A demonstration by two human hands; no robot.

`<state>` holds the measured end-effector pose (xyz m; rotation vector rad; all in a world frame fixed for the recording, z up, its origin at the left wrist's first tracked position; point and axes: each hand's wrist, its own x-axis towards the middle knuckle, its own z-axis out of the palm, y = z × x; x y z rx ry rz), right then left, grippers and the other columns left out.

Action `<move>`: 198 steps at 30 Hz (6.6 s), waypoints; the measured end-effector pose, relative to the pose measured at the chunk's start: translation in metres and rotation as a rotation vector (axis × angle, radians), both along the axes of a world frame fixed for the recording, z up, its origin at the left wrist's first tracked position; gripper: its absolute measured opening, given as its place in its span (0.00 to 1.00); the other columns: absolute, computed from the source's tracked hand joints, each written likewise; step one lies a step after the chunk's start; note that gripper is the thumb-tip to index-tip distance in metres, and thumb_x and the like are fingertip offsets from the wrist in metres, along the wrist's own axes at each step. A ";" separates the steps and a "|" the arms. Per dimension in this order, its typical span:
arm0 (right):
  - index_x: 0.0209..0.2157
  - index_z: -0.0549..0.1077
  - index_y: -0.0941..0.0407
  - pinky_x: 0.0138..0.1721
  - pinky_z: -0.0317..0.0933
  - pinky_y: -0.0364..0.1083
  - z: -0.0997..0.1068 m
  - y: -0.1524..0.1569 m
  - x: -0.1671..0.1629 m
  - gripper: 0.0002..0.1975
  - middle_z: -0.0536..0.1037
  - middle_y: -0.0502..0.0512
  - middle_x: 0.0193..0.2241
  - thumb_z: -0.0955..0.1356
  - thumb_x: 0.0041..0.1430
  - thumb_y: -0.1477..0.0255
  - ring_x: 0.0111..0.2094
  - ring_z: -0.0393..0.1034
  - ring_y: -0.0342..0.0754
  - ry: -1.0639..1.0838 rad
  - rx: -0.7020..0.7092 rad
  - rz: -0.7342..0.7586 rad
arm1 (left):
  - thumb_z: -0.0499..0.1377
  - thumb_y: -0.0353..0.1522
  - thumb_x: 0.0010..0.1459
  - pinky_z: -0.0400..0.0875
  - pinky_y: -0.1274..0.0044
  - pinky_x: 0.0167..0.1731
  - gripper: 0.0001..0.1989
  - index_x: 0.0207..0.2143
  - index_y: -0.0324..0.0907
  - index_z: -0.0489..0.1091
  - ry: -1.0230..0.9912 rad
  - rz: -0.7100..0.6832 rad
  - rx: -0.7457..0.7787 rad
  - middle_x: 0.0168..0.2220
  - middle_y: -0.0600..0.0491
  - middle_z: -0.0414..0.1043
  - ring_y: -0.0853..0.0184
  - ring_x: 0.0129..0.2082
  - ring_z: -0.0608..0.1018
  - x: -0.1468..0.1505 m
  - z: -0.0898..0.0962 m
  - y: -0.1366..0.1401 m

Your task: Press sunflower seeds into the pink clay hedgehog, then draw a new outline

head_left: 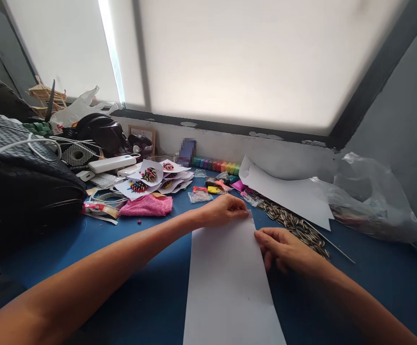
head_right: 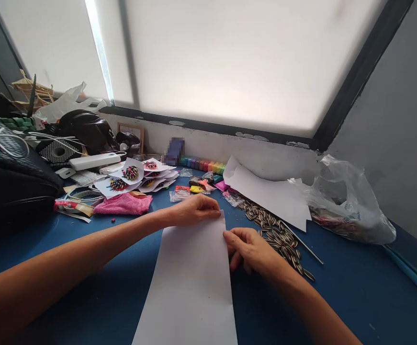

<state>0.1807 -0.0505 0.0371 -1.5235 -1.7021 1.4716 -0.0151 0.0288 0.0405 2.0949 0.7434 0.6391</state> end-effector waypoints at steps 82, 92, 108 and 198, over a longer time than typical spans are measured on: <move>0.60 0.67 0.60 0.59 0.55 0.63 -0.015 -0.030 -0.016 0.29 0.62 0.69 0.62 0.60 0.64 0.57 0.63 0.54 0.66 -1.180 0.668 0.101 | 0.41 0.53 0.66 0.42 0.62 0.64 0.38 0.68 0.36 0.45 0.594 -0.068 0.393 0.69 0.40 0.36 0.51 0.68 0.42 -0.001 -0.040 -0.021; 0.64 0.61 0.60 0.62 0.52 0.58 -0.027 -0.019 0.002 0.33 0.57 0.65 0.66 0.58 0.64 0.56 0.65 0.52 0.60 -1.078 0.551 0.054 | 0.40 0.51 0.67 0.40 0.62 0.64 0.37 0.68 0.35 0.45 0.560 -0.120 0.403 0.68 0.38 0.37 0.52 0.68 0.42 -0.002 -0.037 -0.035; 0.25 0.65 0.52 0.30 0.66 0.48 -0.013 -0.012 0.016 0.11 0.76 0.57 0.28 0.59 0.59 0.65 0.30 0.72 0.51 -0.790 0.620 -0.150 | 0.39 0.54 0.66 0.39 0.60 0.64 0.39 0.68 0.37 0.44 0.577 0.016 0.400 0.69 0.39 0.33 0.51 0.68 0.40 -0.013 -0.042 -0.050; 0.36 0.69 0.55 0.27 0.65 0.42 0.027 -0.007 0.047 0.14 0.69 0.45 0.20 0.66 0.54 0.59 0.24 0.67 0.43 -0.130 0.074 -0.293 | 0.45 0.46 0.68 0.52 0.59 0.60 0.25 0.62 0.45 0.58 0.496 -0.073 0.612 0.64 0.44 0.55 0.48 0.64 0.57 0.000 -0.041 -0.019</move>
